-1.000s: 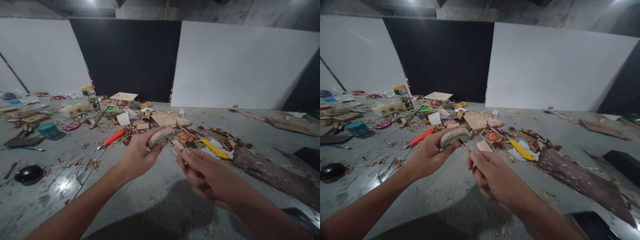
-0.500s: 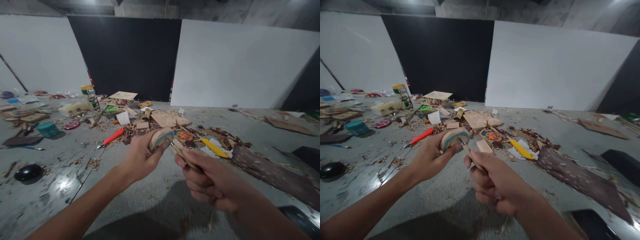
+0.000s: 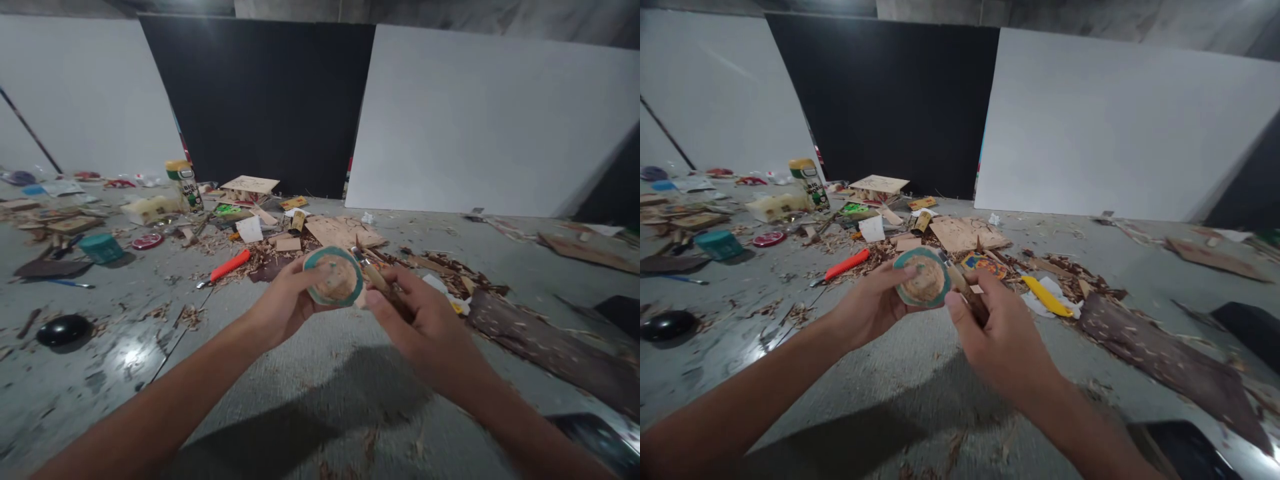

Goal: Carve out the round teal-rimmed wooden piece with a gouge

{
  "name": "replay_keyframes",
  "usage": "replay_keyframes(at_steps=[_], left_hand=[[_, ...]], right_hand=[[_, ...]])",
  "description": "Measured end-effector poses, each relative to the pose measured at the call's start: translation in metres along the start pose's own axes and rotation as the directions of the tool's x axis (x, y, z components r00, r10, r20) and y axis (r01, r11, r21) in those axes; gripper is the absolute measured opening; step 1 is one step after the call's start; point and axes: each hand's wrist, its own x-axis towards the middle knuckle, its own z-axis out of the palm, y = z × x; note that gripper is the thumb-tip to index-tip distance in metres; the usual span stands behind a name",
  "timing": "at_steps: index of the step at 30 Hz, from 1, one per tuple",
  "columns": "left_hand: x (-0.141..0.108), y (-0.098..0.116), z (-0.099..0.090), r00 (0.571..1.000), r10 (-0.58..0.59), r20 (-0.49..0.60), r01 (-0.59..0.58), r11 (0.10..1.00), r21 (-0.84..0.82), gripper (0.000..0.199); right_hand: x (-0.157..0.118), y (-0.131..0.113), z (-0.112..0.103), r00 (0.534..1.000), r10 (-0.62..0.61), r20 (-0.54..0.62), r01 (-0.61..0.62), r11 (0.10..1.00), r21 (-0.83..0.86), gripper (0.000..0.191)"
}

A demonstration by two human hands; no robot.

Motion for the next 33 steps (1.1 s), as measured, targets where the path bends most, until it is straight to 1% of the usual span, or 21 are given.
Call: replay_keyframes(at_steps=[2,3,5,8,10,11,13,15,17,22,24,27,29,31,33], left_hand=[[0.0,0.0,0.001,0.999,-0.029,0.046,0.034,0.993,-0.117,0.021],[0.0,-0.001,0.001,0.997,-0.032,0.067,0.041,0.988,-0.149,0.022],[-0.001,-0.004,0.001,0.997,-0.019,0.079,0.031,0.987,-0.155,0.023],[-0.002,-0.007,0.0,0.999,-0.004,0.049,0.007,0.997,-0.074,0.025],[-0.003,-0.008,0.0,0.999,0.007,0.042,-0.007,1.0,0.003,0.027],[-0.004,-0.007,0.0,0.999,0.011,0.047,-0.013,0.999,0.04,0.029],[-0.007,-0.005,0.001,0.998,0.022,0.064,-0.028,0.995,0.097,0.039],[-0.009,-0.002,0.002,0.997,0.025,0.078,-0.034,0.992,0.124,0.051],[-0.011,0.001,0.002,0.995,0.035,0.09,-0.047,0.989,0.138,0.056],[-0.016,0.004,0.003,0.989,0.052,0.14,-0.078,0.979,0.186,0.055],[-0.018,0.006,0.006,0.985,0.047,0.167,-0.074,0.984,0.161,0.055],[-0.021,0.011,0.009,0.978,-0.008,0.206,-0.004,0.998,0.061,0.053],[-0.023,0.014,0.011,0.973,-0.041,0.226,0.049,0.998,-0.032,0.046],[-0.023,0.014,0.012,0.968,-0.052,0.244,0.086,0.987,-0.134,0.034],[-0.022,0.011,0.014,0.966,-0.054,0.254,0.109,0.972,-0.21,0.028]], right_hand=[[0.001,0.003,0.004,1.0,0.025,-0.001,-0.025,0.999,0.021,0.021],[0.002,0.005,0.005,0.999,0.035,-0.002,-0.035,0.999,0.041,0.022],[0.006,0.009,0.006,0.999,0.048,0.014,-0.05,0.993,0.11,0.024],[0.012,0.015,0.002,0.991,0.101,0.088,-0.122,0.954,0.275,0.025],[0.015,0.019,0.0,0.977,0.155,0.145,-0.201,0.896,0.396,0.027],[0.016,0.021,-0.001,0.971,0.175,0.165,-0.232,0.863,0.448,0.028],[0.017,0.024,0.0,0.965,0.192,0.18,-0.258,0.817,0.515,0.03],[0.017,0.025,0.002,0.968,0.18,0.173,-0.246,0.808,0.535,0.031],[0.016,0.026,0.003,0.973,0.165,0.16,-0.226,0.818,0.529,0.03],[0.012,0.022,0.003,0.977,0.148,0.152,-0.206,0.837,0.507,0.031],[0.01,0.019,0.002,0.977,0.153,0.15,-0.208,0.841,0.499,0.032],[0.009,0.014,0.001,0.977,0.159,0.141,-0.209,0.838,0.504,0.032],[0.008,0.012,0.001,0.977,0.149,0.15,-0.207,0.819,0.535,0.032],[0.008,0.012,0.001,0.976,0.141,0.164,-0.21,0.799,0.564,0.031],[0.007,0.011,0.002,0.977,0.136,0.164,-0.206,0.801,0.562,0.031]])
